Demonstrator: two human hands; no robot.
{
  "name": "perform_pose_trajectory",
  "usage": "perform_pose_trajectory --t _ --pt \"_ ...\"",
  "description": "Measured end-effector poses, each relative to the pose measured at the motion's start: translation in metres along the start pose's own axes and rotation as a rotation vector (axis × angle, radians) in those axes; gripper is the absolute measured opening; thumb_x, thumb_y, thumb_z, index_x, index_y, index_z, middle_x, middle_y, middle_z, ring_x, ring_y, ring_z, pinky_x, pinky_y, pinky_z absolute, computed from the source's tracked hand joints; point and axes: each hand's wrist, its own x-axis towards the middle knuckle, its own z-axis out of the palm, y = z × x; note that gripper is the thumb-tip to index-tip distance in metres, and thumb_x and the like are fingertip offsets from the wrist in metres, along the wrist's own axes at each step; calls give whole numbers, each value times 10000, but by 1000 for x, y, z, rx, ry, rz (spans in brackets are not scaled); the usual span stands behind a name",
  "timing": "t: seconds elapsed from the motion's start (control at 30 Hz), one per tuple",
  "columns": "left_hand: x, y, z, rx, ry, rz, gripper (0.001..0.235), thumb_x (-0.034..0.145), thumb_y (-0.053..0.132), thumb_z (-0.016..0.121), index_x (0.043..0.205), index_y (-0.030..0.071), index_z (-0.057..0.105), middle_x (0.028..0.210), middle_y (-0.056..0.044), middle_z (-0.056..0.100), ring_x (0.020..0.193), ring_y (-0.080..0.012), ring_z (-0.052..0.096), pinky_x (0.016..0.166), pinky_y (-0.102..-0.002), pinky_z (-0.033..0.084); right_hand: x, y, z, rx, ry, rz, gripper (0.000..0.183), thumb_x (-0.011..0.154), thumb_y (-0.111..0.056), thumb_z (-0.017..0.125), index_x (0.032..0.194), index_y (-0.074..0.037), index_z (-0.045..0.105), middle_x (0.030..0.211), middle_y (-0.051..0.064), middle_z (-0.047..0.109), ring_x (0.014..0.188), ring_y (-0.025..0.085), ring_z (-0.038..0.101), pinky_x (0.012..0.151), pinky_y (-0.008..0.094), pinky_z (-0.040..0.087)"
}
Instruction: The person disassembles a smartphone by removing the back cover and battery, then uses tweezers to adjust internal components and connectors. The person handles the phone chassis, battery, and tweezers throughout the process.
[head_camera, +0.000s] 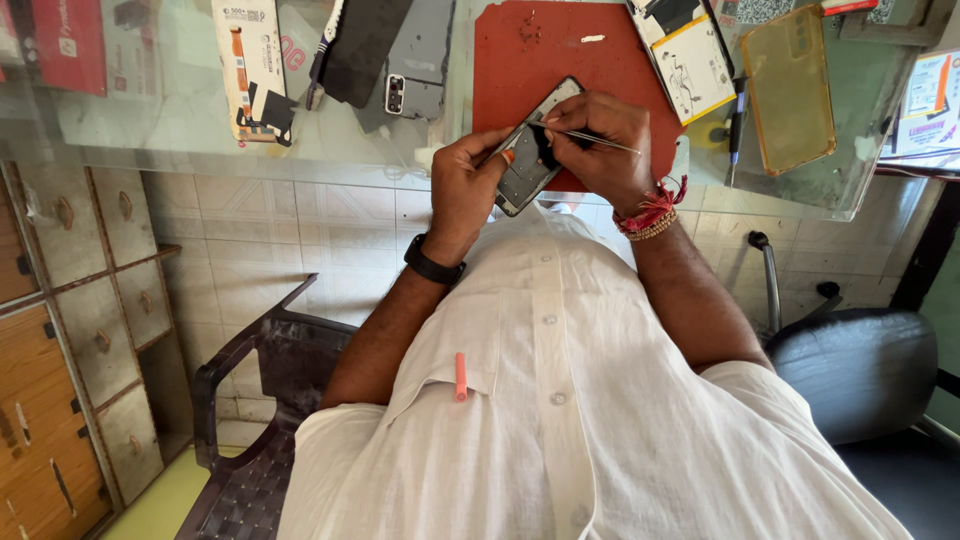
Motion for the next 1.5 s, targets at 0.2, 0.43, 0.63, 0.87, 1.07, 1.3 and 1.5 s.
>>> perform_pose_trajectory --t 0.2,0.43,0.63,0.87,1.07,1.3,1.5 --pt "-2 -1 0 14 9 11 268 937 -60 645 1197 -83 705 1083 -155 778 957 -145 751 843 -247 608 0 0 0 7 13 -12 99 890 106 758 954 44 715 1033 149 739 944 204 739 816 305 609" --pt "2 0 1 -28 7 -13 270 936 -61 644 1199 -82 703 1082 -155 779 951 -148 753 835 -244 610 1 1 -1 -54 13 -34 114 864 109 778 934 46 716 1010 158 742 916 213 741 787 310 601" --pt "0 3 0 29 7 -6 274 932 -57 654 1201 -74 707 1079 -153 781 940 -143 748 825 -242 606 -1 3 2 -12 45 -12 109 876 111 772 944 51 712 1016 159 739 934 218 740 801 312 609" --pt "-2 4 0 -10 -1 -4 271 942 -53 654 1207 -72 709 1071 -148 777 923 -134 736 816 -240 599 -3 6 4 40 87 69 103 887 126 737 963 59 720 1010 148 732 923 193 728 811 300 606" --pt "-1 1 0 -32 -1 19 274 941 -53 645 1207 -79 707 1075 -145 779 931 -133 741 827 -240 603 -4 8 4 78 97 91 101 899 139 720 970 70 699 1013 152 723 929 178 728 822 294 612" --pt "-3 -6 -1 -49 19 31 277 928 -58 653 1199 -89 705 1066 -154 776 932 -148 745 829 -249 601 -2 9 5 149 218 126 109 920 145 716 971 62 665 1036 127 709 975 160 722 886 293 627" --pt "-2 -1 0 -71 6 38 321 921 -59 651 1241 -76 680 1103 -143 772 951 -149 750 839 -255 606 -5 7 3 55 103 44 106 891 114 755 946 55 686 1019 141 732 940 169 725 827 286 600"
